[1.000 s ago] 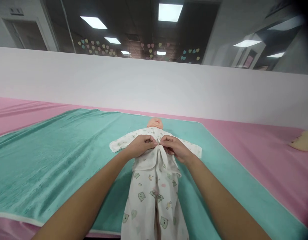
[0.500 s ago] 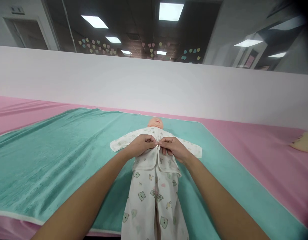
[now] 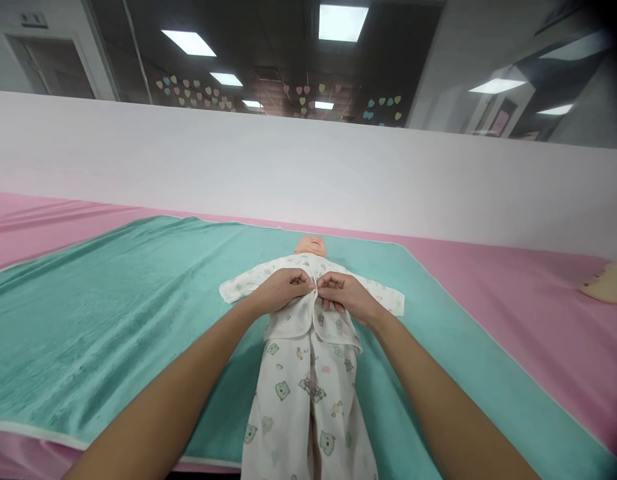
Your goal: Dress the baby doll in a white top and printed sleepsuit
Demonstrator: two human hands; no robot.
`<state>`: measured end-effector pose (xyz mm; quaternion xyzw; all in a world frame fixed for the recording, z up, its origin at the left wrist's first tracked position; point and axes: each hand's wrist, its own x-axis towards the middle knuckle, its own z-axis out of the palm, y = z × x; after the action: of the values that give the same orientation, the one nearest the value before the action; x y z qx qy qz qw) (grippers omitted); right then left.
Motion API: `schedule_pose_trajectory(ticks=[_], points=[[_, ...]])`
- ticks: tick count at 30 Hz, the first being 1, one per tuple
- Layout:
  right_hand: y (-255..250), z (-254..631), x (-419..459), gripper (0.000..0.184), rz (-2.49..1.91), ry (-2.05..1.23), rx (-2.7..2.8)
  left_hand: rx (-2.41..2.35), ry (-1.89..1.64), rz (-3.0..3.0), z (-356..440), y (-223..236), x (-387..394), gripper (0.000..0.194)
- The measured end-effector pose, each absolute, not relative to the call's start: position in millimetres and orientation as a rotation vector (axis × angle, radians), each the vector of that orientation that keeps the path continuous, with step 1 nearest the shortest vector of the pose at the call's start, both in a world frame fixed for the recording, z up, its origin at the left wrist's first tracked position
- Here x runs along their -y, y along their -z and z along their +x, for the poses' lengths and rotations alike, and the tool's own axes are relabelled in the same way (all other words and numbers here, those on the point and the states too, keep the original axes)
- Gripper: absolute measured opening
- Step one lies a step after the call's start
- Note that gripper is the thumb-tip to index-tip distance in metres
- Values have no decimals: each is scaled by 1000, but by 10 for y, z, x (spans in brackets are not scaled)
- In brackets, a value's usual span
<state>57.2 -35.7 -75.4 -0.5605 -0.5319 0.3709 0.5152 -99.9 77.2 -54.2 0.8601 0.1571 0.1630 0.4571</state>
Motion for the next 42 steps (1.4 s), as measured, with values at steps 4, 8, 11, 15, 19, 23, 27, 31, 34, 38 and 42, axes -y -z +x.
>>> schedule_pose_trajectory(ticks=[4, 8, 11, 15, 19, 23, 27, 31, 34, 38, 42], points=[[747, 532, 361, 31, -1350, -886, 1269, -378, -458, 2176, -969, 562, -786, 33], [736, 464, 370, 25, -1389, -800, 1261, -397, -461, 2179, -962, 557, -786, 33], [744, 411, 379, 23, -1414, -699, 1256, -428, -461, 2158, -967, 557, -788, 32], [788, 372, 374, 25, -1463, -610, 1225, -469, -463, 2181, -957, 591, -815, 34], [830, 359, 361, 29, -1459, -586, 1202, -465, -528, 2230, -952, 605, -834, 33], [837, 338, 370, 29, -1477, -530, 1199, -425, -511, 2256, -986, 544, -797, 33], [833, 327, 377, 28, -1545, -419, 1249, -407, -501, 2277, -1009, 504, -763, 30], [828, 331, 373, 28, -1587, -373, 1282, -424, -552, 2327, -997, 541, -784, 23], [823, 326, 374, 27, -1577, -397, 1279, -400, -552, 2332, -987, 575, -811, 19], [826, 314, 374, 26, -1550, -419, 1258, -415, -517, 2255, -983, 603, -829, 17], [837, 321, 365, 22, -1542, -454, 1242, -432, -520, 2145, -990, 605, -816, 18]])
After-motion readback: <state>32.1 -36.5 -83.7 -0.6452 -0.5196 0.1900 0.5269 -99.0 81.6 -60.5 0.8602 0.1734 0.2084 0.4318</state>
